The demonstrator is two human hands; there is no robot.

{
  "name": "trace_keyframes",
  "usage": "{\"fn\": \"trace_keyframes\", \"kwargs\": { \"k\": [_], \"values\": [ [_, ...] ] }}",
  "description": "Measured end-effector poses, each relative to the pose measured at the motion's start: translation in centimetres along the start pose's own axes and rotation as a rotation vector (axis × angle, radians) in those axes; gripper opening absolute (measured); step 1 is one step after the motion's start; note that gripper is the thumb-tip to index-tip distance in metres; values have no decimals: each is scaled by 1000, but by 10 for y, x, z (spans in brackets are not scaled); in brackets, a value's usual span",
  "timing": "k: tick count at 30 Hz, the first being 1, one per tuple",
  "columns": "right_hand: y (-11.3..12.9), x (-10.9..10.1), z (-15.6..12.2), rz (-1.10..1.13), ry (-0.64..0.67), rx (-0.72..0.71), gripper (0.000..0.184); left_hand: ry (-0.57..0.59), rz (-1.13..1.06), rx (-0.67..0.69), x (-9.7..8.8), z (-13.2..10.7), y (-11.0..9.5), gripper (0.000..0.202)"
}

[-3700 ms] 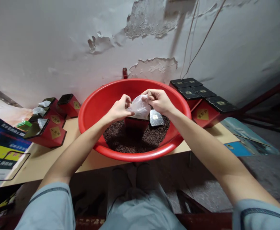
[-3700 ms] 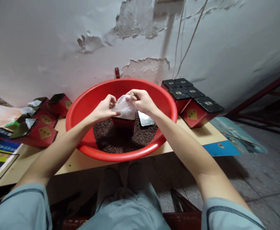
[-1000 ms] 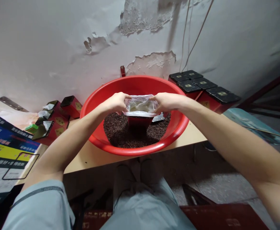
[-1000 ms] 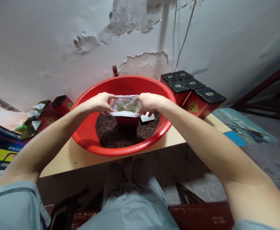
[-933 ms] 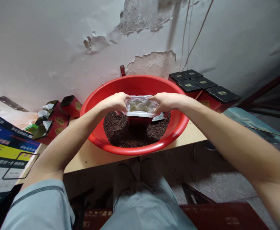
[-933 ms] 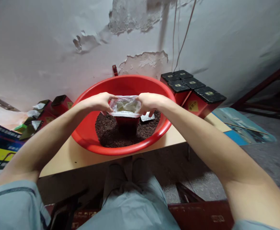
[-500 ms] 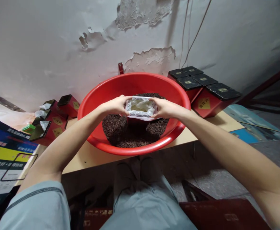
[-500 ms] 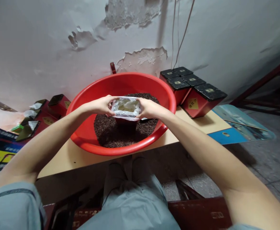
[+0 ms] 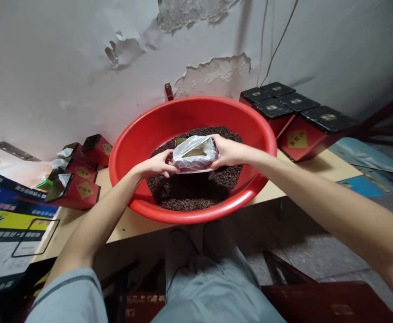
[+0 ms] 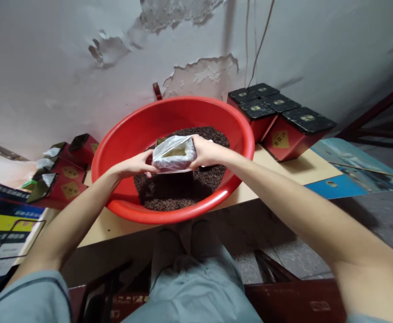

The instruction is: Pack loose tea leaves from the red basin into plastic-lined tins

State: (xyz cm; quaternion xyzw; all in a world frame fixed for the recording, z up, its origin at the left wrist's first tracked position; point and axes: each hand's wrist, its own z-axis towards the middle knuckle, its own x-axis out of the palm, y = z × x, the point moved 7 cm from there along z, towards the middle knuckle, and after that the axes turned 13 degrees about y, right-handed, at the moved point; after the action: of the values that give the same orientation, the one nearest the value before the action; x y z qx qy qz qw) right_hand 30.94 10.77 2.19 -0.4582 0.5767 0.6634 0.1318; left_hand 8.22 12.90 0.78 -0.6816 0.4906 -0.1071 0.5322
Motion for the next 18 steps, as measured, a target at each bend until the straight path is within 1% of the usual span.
{"fn": "trace_keyframes", "kwargs": {
  "k": [1, 2, 3, 5, 7, 8, 10, 11, 13, 15, 16, 18],
  "values": [
    [5, -6, 1, -68, 14, -10, 100, -58, 46, 27, -3, -5, -10, 94],
    [9, -12, 1, -136, 20, -8, 101, -131, 103, 55, -6, -10, -21, 99],
    [14, -18, 1, -198, 20, 7, 104, -199, 152, 69, -9, -14, -32, 95],
    [21, -27, -1, -298, 29, 76, 109, -377, 287, 83, -13, -20, -54, 72],
    [27, -29, -5, -370, 58, 131, 102, -524, 513, 82, -11, -23, -71, 52],
    [31, -29, -7, -392, 71, 139, 97, -561, 643, 72, -6, -23, -78, 41],
    [37, -30, -12, -411, 82, 137, 84, -576, 895, 40, 6, -20, -85, 23],
    [39, -30, -15, -415, 83, 138, 78, -559, 1002, 25, 12, -19, -87, 20],
    [41, -32, -19, -431, 90, 160, 72, -503, 1168, 4, 23, -19, -89, 26],
    [41, -33, -21, -467, 99, 190, 71, -454, 1252, -23, 28, -20, -91, 31],
    [41, -33, -21, -484, 105, 198, 71, -452, 1261, -39, 28, -21, -93, 33],
    [41, -31, -20, -500, 107, 203, 72, -493, 1222, -55, 22, -23, -98, 37]
  ]
}}
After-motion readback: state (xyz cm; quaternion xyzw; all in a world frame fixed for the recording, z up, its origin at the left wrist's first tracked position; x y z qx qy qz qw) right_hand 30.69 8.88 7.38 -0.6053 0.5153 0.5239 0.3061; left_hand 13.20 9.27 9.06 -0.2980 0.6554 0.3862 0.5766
